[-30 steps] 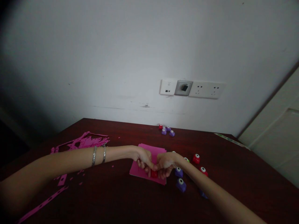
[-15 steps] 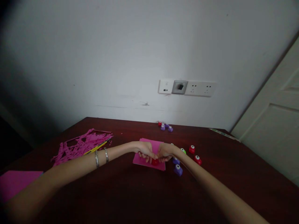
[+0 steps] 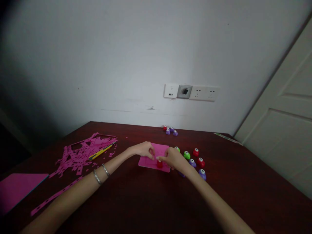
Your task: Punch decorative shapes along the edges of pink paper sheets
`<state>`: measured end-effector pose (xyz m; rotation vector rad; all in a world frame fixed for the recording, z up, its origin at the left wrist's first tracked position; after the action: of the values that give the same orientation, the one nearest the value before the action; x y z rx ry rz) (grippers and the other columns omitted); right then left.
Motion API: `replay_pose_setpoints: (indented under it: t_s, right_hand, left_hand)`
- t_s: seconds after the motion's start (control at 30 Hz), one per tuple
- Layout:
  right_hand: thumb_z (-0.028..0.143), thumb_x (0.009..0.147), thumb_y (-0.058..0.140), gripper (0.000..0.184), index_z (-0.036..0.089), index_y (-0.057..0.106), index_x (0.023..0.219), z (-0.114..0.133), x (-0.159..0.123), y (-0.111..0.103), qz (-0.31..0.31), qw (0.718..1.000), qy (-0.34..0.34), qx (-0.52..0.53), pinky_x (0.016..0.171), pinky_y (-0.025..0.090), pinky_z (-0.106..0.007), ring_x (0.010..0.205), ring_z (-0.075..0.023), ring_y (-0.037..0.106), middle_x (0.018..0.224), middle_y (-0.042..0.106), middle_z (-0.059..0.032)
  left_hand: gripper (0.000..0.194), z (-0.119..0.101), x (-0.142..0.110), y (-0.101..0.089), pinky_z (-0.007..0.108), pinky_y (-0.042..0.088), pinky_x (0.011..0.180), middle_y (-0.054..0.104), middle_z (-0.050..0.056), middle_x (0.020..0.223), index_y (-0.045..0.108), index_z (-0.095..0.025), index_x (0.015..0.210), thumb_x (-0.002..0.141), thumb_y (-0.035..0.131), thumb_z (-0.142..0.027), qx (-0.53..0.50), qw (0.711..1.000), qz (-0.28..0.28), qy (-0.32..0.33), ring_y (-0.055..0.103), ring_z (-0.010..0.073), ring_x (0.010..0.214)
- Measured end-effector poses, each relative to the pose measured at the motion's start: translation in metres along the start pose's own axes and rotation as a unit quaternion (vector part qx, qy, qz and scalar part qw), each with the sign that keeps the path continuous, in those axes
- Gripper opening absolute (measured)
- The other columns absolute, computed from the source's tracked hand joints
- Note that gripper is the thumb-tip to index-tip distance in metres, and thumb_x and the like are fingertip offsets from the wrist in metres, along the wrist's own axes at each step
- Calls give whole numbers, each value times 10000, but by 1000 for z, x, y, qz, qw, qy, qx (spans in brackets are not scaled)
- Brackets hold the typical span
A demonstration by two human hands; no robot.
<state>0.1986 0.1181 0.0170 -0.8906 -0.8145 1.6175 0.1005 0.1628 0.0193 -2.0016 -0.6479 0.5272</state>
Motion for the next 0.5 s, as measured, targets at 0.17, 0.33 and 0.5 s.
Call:
replay_pose_setpoints:
  t_s: [0.17,0.33,0.5]
  right_hand:
    - [522,777,501,443,142,595,570,6,-13,5,-62,992,-10,-110,451,335,-230,502,-148,555,559,618,-79]
    - [488,806,479,405,131,655,733,14,-22,18,-75,982,-18,-172,557,399,-245,673,-202,625,740,668,-131]
    - [418,827,449,368,121,663,782,15,-25,21,-71,981,1,-178,616,434,-268,753,-241,645,771,671,-158]
  left_hand:
    - [341,2,-6,11,212,373,570,632,20,723,675,-147,840,630,690,-415,8,1000,6,15,540,135,652]
    - [540,11,-6,18,222,353,581,576,23,838,590,-148,982,574,709,-482,15,1000,8,8,510,148,718]
    - [529,16,-5,22,220,349,598,539,10,848,558,-158,997,581,711,-446,3,1000,16,9,494,146,740]
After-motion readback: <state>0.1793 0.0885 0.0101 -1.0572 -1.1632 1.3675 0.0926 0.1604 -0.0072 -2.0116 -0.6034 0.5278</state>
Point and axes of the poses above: each hand's wrist, its own x-axis towards the middle knuckle, its own y-axis out of the palm, z = x × y, the point moved 9 cm from there along x, towards the middle knuckle
